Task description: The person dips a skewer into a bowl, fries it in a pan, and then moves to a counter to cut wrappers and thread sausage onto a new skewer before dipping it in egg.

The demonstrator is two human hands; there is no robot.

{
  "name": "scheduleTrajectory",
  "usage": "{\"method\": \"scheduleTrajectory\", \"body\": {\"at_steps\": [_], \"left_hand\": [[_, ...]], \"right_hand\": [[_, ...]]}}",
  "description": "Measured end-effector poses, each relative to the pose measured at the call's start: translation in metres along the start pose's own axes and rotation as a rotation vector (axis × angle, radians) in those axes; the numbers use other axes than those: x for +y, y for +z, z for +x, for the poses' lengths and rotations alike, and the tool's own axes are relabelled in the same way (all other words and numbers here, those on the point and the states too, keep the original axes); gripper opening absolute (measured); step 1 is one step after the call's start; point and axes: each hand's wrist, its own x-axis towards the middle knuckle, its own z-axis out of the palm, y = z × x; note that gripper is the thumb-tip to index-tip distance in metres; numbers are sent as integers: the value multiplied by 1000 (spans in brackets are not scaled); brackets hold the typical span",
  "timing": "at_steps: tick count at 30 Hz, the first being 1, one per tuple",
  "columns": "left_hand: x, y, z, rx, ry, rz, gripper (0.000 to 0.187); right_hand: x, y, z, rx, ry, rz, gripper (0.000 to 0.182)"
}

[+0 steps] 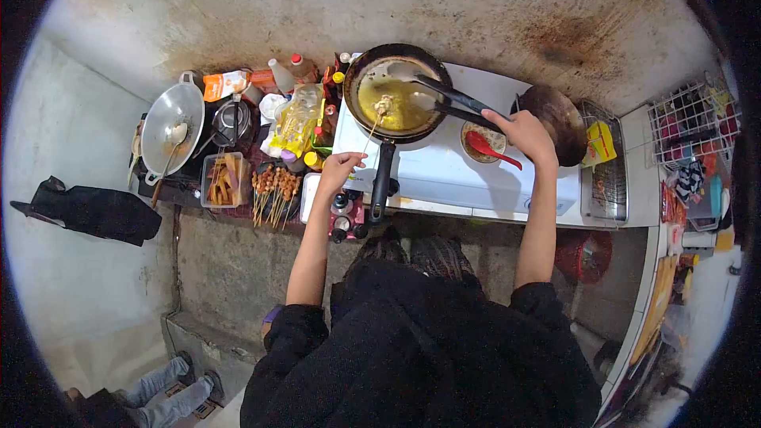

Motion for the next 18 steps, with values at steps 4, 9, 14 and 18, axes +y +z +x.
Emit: {"method": "scheduleTrajectory", "body": {"at_steps": [4, 9, 14, 18], "left_hand": [[-4, 1, 3, -4, 19, -5, 23], [0, 0, 0, -5, 28, -15, 23], [-6, 4, 3, -20, 38, -44, 24], [-5, 8, 0, -16, 56, -56, 24]], "right_hand": [[-5, 15, 5, 16, -12, -80, 76], [-4, 2, 2, -18, 12, 66, 77], [-1, 19, 12, 27, -28, -54, 77], [-2, 15, 11, -4, -4, 70, 78]]}}
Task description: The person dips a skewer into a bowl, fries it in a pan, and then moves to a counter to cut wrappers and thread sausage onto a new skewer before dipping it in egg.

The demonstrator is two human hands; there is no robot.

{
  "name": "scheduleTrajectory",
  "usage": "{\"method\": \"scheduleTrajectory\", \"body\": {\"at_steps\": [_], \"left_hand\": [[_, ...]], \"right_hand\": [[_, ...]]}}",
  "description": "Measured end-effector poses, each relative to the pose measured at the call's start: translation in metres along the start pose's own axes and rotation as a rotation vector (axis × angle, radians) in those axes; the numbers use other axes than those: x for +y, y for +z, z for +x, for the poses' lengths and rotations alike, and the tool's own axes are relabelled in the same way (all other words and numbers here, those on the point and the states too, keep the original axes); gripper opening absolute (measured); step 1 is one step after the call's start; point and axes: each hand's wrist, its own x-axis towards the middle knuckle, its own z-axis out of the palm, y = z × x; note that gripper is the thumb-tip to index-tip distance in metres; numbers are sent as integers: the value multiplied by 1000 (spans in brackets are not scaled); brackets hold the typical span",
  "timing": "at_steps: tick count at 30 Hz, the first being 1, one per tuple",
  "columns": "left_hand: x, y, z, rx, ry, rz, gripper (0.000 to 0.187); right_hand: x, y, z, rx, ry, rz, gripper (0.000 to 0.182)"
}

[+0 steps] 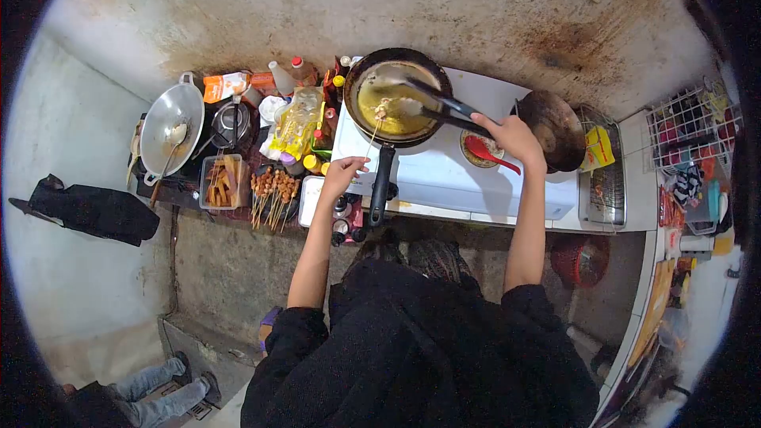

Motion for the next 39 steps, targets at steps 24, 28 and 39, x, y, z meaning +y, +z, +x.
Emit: {"method": "scheduleTrajectory", "body": {"at_steps": [24, 28, 39], "left_hand": [[-10, 1, -2, 30, 35, -37, 23], [-6, 3, -4, 31, 33, -18, 23], [-8, 3, -5, 31, 52, -32, 24]], "right_hand": [[6, -1, 1, 11, -2, -21, 77], [4, -1, 0, -34, 2, -21, 78], [5, -14, 5, -26, 6, -21, 79]]}}
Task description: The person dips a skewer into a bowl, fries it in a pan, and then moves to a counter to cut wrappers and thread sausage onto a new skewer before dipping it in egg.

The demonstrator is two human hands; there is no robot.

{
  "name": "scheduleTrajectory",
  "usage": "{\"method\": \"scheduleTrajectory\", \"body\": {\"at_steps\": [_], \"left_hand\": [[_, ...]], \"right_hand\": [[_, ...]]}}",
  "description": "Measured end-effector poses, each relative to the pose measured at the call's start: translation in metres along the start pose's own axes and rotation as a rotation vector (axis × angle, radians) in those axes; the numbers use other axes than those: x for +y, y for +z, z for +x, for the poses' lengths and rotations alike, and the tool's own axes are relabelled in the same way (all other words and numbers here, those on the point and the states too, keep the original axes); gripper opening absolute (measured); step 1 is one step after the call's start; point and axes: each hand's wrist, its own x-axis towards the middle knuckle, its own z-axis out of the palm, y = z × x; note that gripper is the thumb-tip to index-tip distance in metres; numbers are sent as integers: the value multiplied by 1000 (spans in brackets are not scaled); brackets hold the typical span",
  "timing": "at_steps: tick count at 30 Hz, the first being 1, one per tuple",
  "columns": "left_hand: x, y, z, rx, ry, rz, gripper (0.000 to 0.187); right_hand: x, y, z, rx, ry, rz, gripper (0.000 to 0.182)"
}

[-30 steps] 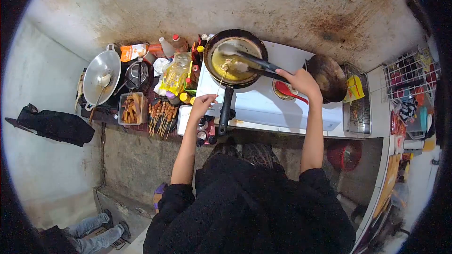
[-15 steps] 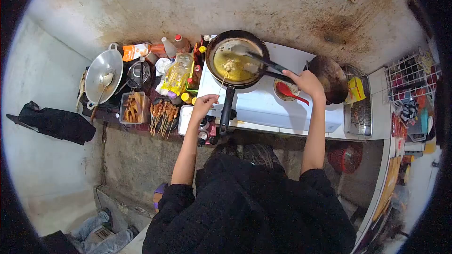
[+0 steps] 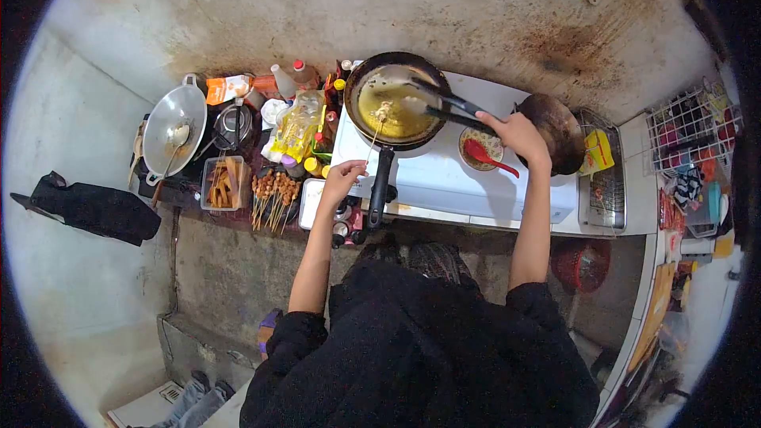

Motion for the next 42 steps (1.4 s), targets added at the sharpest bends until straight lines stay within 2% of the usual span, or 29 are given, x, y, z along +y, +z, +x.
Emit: {"method": "scheduleTrajectory", "body": {"at_steps": [6, 8, 10, 13, 16, 20, 24, 27, 29, 32, 35, 38, 42], "left_hand": [[0, -2, -2, 8, -5, 20, 24], [2, -1, -4, 13, -16, 26, 24], [3, -1, -5, 25, -27, 29, 25], [3, -2, -5, 12, -2, 47, 26], [10, 1, -5, -2, -58, 68, 26], [19, 4, -10, 25, -96, 79, 26], [6, 2, -5, -5, -49, 75, 26], [5, 2, -6, -6, -73, 53, 26], [8, 2, -9, -5, -66, 44, 26], [15, 3, -12, -2, -95, 32, 26], [9, 2, -7, -10, -134, 3, 25], [6, 1, -3, -32, -158, -35, 25], [8, 0, 1, -81, -140, 4, 24]], "right_hand": [[-10, 6, -5, 79, -50, -160, 79], [-5, 10, 0, 52, -69, -150, 79], [1, 8, 1, -25, -40, 94, 80], [7, 11, 2, 60, -33, -8, 79], [0, 17, -3, 43, -50, -61, 78], [3, 13, -5, -8, 0, 80, 77], [6, 19, -3, 66, -10, -44, 76], [-2, 17, -10, -6, -61, -17, 76], [2, 15, -11, 28, -34, 93, 76], [10, 25, -3, 104, -48, -2, 76], [2, 26, -7, -1, -33, 25, 75], [7, 23, -6, 12, -31, 143, 75], [11, 24, -7, 61, -28, 87, 74]]}}
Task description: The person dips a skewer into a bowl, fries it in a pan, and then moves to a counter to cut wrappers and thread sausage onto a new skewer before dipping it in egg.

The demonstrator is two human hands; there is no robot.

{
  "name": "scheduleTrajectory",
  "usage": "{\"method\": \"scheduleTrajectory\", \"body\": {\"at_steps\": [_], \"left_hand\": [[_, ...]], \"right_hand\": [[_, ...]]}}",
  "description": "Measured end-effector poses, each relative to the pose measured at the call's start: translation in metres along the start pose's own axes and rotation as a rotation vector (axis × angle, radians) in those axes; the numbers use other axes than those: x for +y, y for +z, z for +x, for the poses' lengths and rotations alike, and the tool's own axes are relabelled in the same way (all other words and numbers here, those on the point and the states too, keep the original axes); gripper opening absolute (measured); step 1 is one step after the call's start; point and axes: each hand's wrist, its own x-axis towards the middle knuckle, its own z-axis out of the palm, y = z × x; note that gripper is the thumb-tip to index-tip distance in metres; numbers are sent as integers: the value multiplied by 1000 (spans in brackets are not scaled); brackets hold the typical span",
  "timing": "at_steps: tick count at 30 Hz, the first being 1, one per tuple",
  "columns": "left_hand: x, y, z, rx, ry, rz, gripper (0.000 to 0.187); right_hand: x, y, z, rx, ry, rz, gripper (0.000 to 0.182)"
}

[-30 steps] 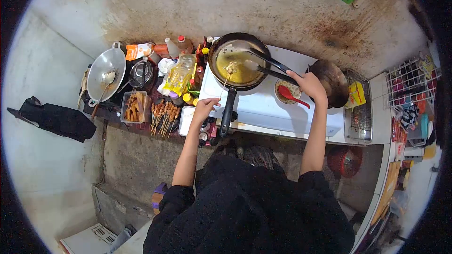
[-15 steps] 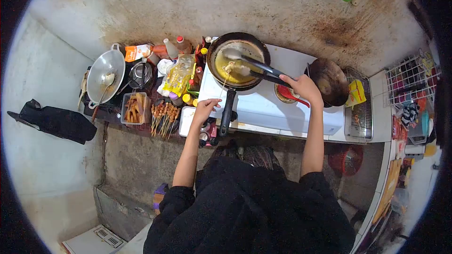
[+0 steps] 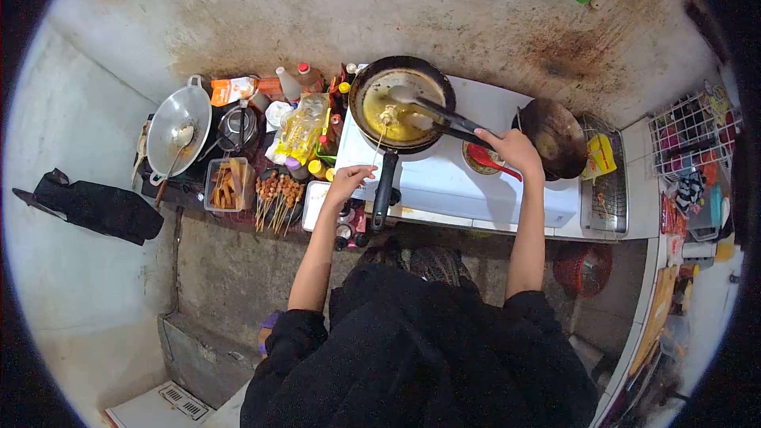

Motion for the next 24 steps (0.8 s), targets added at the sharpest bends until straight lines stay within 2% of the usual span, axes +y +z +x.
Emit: {"method": "scheduleTrajectory", "body": {"at_steps": [4, 7, 10, 13, 15, 18, 21, 24], "left_hand": [[-1, 2, 1, 24, 63, 31, 22], [-1, 4, -1, 61, 93, 62, 20], [4, 6, -5, 99, 127, 100, 21], [9, 8, -10, 125, 76, 110, 23], [7, 7, -11, 138, 76, 158, 24], [-1, 5, -10, 170, 100, 202, 28], [-4, 5, -10, 224, 101, 296, 30], [-2, 5, -11, 306, 152, 422, 28]], "right_hand": [[-2, -1, -4, -78, -37, 11, 73], [2, -1, -3, -92, 40, 38, 70], [-4, 1, -11, -47, -1, 13, 67], [-11, -4, -20, -52, -89, 65, 66], [-4, -2, -13, -103, 47, 48, 67], [-7, 2, -11, -45, 70, -81, 67], [-13, 3, -15, -49, -6, -43, 69], [-3, 1, -8, -125, 65, 47, 70]]}}
